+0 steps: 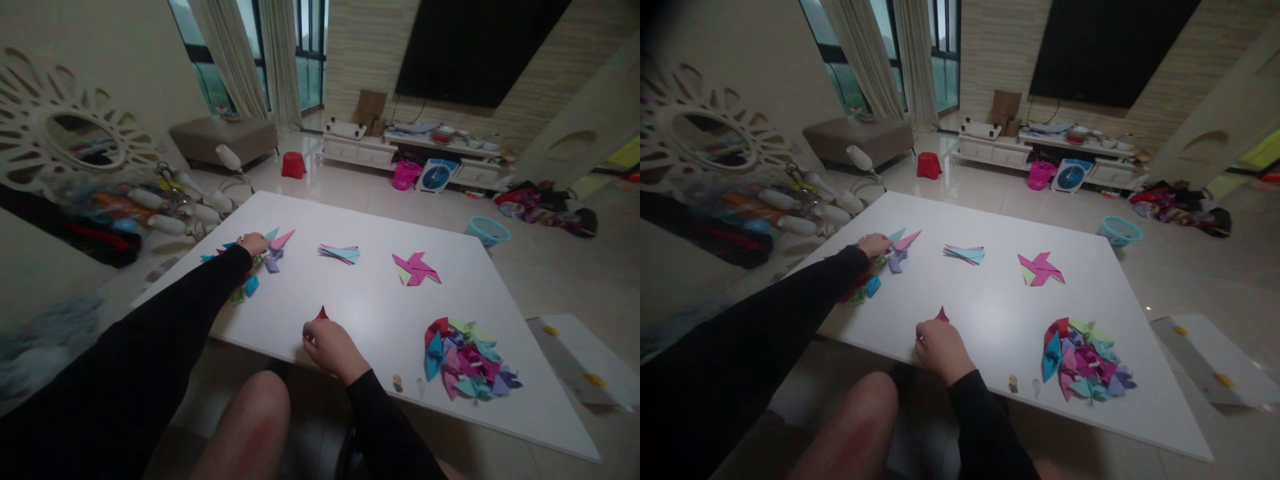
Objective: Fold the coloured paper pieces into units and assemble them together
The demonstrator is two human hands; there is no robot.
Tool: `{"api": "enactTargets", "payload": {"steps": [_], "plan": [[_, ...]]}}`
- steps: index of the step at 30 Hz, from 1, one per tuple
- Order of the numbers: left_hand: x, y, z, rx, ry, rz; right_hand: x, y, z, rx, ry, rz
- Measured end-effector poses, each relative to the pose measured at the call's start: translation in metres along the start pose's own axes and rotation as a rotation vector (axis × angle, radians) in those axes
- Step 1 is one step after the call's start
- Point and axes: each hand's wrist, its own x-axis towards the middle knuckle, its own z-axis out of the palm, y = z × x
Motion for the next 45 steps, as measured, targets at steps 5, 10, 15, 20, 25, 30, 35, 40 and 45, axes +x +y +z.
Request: {"api": "enactTargets", "payload": {"steps": [5,10,15,20,25,30,35,40,45], "plan": [[-0.002,0.005,-0.004,0.059,0.039,0.001,0.002,0.004,0.002,0.044,0.039,-0.029],[-0.041,0.03,-0.03,-0.266,0.154,0.061,-0.004,0.016,-0.002,0.136,0.173,0.003],[-0.133,0.084,-0.017,-1.014,-0.114,0.137,-0.002,0.038,-0.015,0.524,0.491,0.169],[-0.23,0.116,0.033,-1.453,-0.432,0.088,-0.002,0.047,-0.031,1.171,0.778,0.296],[-0.252,0.115,0.069,-1.508,-0.491,-0.043,-0.002,0.047,-0.031,1.351,1.029,0.326],[-0.22,0.115,0.074,-1.285,-0.458,0.056,0.009,0.057,-0.029,1.253,1.079,0.421],[-0.197,0.116,0.069,-0.995,-0.258,0.274,0.021,0.068,-0.027,1.098,1.032,0.51],[-0.201,0.114,0.066,-0.901,-0.221,0.45,0.027,0.07,-0.018,0.946,0.873,0.488],[-0.203,0.112,0.069,-0.914,-0.365,0.476,0.027,0.066,-0.015,0.959,0.824,0.446]]}}
